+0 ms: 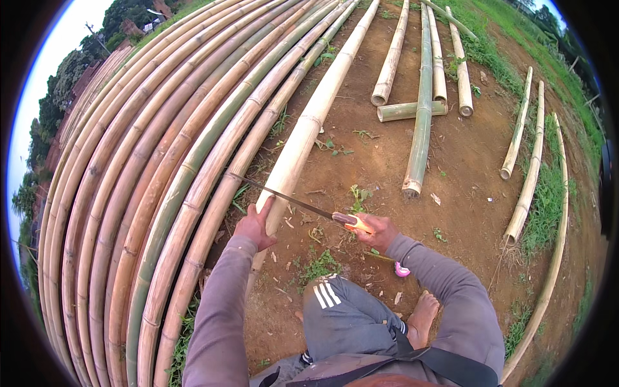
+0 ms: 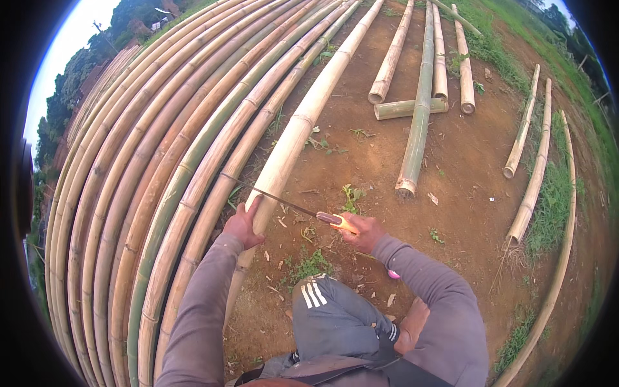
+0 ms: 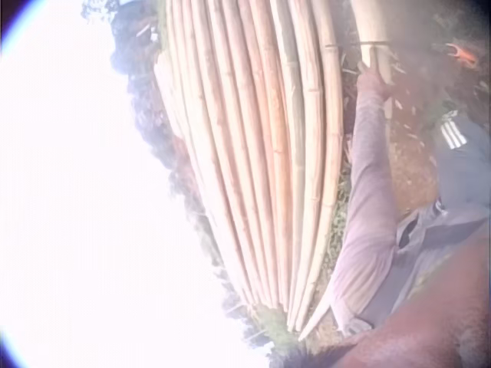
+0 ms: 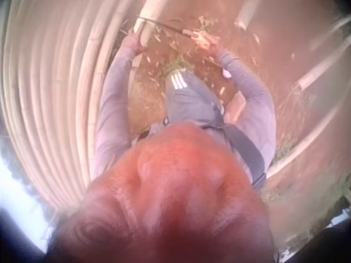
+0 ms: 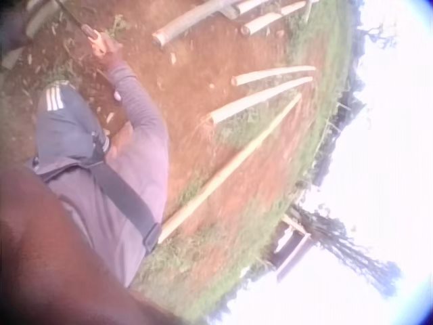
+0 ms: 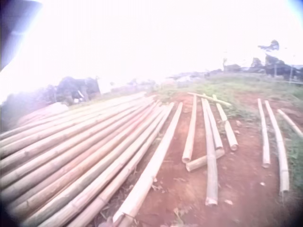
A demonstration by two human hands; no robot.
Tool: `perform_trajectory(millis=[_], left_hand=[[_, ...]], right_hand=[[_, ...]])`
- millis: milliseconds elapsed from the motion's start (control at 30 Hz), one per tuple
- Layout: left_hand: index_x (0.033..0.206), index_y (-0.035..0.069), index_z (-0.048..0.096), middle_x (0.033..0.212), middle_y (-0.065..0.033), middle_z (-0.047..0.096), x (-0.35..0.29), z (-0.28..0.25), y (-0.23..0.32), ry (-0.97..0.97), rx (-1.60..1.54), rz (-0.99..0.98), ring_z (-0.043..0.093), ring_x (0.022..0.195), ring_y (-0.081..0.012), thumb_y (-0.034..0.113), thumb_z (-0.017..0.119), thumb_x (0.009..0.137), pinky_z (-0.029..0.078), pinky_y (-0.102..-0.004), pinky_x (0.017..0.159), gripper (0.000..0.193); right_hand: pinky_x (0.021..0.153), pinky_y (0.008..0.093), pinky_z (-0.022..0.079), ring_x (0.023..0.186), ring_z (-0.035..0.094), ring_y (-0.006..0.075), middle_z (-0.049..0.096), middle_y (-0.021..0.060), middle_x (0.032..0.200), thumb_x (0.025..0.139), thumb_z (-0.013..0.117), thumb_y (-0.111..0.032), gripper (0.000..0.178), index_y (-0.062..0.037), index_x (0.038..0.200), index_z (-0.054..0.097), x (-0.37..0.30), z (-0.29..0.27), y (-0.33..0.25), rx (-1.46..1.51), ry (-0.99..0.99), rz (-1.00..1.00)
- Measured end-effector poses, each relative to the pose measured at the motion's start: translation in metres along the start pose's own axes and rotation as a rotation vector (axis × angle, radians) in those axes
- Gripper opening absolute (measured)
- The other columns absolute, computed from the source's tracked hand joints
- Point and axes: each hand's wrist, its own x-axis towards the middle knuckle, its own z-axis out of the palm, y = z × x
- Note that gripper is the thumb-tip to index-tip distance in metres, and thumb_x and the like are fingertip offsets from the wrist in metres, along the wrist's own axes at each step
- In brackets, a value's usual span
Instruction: The person measures bamboo poles with a tape measure and cuts them to length using a hand saw. The cut pieces are placed on the ground next to the remaining poles.
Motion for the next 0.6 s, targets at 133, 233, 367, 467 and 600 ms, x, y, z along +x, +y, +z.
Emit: perform_trajectory(millis=[133,233,367,467,600], left_hand=[[0.168,0.038,0.003,0.156,-0.0355,0.037,-0.005,0.011,-0.012,0.029,-0.038,-0.042,0.059,0.130,-0.0486,0.030,0.091,0.069,0.053,-0.0498,0.110,0.132],[0.169,0.029,0.006,0.156,-0.0305,0.043,-0.041,0.023,-0.018,0.056,-0.172,-0.240,0.057,0.133,-0.0459,0.037,0.093,0.068,0.049,-0.0481,0.113,0.134],[0.169,0.020,0.010,0.153,-0.0251,0.050,-0.142,0.059,-0.048,0.093,-0.223,-0.381,0.057,0.136,-0.0416,0.050,0.094,0.067,0.049,-0.0501,0.113,0.135],[0.168,0.020,0.014,0.147,-0.0225,0.057,-0.204,0.082,-0.055,0.046,-0.246,-0.452,0.060,0.132,-0.0399,0.052,0.094,0.068,0.051,-0.0503,0.110,0.132],[0.165,0.018,0.025,0.137,-0.0192,0.066,-0.218,0.087,-0.064,-0.045,-0.263,-0.461,0.067,0.123,-0.0377,0.052,0.094,0.069,0.053,-0.0478,0.107,0.123]], right_hand=[[0.078,0.0454,0.062,0.092,0.074,0.0418,0.075,0.0215,0.109,0.093,0.077,-0.033,0.045,-0.0064,0.128,0.068,0.057,0.027,-0.042,0.059,0.071,-0.027],[0.081,0.0401,0.061,0.094,0.077,0.0333,0.077,0.0191,0.108,0.094,0.077,-0.026,0.041,-0.0038,0.128,0.068,0.036,0.002,-0.061,0.180,0.146,0.180],[0.080,0.0338,0.059,0.090,0.073,0.0197,0.076,0.0098,0.108,0.099,0.073,-0.015,0.037,0.0019,0.131,0.067,-0.070,0.002,-0.046,0.227,0.444,0.307],[0.074,0.0299,0.058,0.084,0.069,0.0134,0.074,0.0059,0.104,0.100,0.071,-0.014,0.035,0.0032,0.130,0.067,-0.155,-0.007,-0.048,0.360,0.524,0.656],[0.070,0.0273,0.055,0.082,0.067,0.0101,0.073,0.0046,0.101,0.099,0.073,-0.016,0.033,0.0037,0.125,0.070,-0.210,-0.042,-0.074,0.362,0.503,0.852]])
